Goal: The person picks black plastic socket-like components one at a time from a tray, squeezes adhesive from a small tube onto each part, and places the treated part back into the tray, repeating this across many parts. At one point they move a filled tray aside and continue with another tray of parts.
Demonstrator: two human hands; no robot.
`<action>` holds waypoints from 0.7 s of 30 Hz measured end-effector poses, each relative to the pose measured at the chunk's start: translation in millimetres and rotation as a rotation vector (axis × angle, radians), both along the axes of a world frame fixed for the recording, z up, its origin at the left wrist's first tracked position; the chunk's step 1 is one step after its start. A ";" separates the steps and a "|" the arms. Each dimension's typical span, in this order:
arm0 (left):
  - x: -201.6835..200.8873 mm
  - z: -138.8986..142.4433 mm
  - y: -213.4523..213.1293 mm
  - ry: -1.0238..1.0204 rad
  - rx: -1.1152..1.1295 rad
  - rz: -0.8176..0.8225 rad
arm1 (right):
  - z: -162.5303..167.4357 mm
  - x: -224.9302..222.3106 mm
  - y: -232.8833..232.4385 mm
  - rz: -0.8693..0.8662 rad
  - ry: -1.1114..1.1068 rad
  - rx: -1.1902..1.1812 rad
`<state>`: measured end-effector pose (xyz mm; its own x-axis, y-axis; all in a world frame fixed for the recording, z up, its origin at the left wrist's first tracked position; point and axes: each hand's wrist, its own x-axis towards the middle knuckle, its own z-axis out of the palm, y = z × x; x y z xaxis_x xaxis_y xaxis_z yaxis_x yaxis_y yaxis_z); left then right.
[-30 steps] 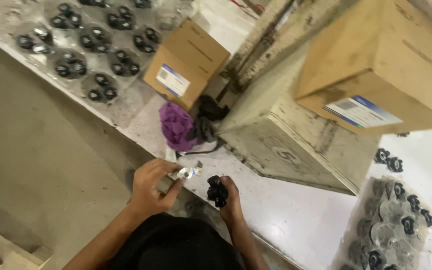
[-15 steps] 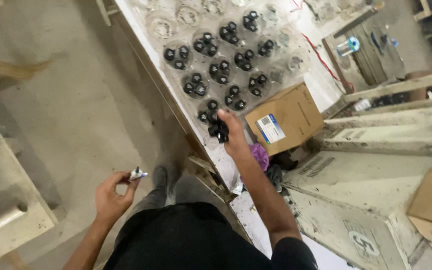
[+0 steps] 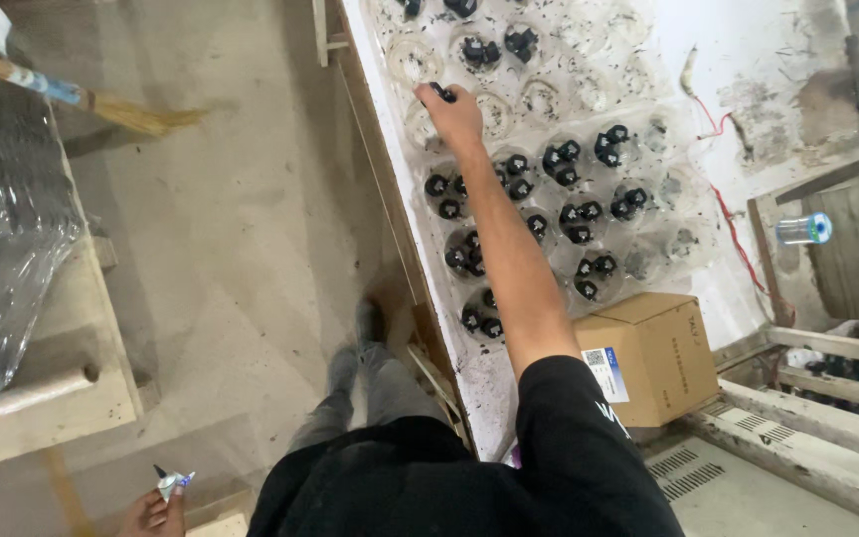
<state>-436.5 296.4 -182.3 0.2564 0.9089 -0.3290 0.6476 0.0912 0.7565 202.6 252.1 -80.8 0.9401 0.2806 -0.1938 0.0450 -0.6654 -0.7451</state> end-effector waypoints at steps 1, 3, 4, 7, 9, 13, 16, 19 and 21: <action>-5.6 -3.0 -3.1 -0.014 -0.033 0.010 | -8.6 -0.1 2.0 0.046 -0.072 -0.081; -7.0 -6.4 -8.9 0.052 -0.072 0.047 | -23.7 -2.9 4.9 0.134 -0.225 -0.238; -5.2 -7.5 -10.0 0.079 -0.089 0.062 | -29.8 -5.7 4.6 0.172 -0.304 -0.282; 5.4 -7.3 -9.7 0.109 -0.055 -0.067 | -37.8 -6.9 -0.1 0.247 -0.464 -0.368; 17.4 -1.3 -7.7 0.189 -0.057 -0.062 | -38.1 -6.3 -6.1 0.266 -0.451 -0.371; 43.6 12.0 -3.0 0.320 -0.075 -0.106 | -30.5 -8.4 -16.1 0.309 -0.523 -0.390; 52.4 19.8 -2.2 0.347 -0.071 -0.145 | -20.7 -9.9 -26.1 0.248 -0.552 -0.378; 56.9 23.5 -2.8 0.319 -0.036 -0.210 | -11.4 -14.7 -50.5 0.154 -0.583 -0.228; 62.0 24.7 -3.1 0.265 -0.044 -0.250 | -7.7 -36.6 -77.1 0.109 -0.664 -0.061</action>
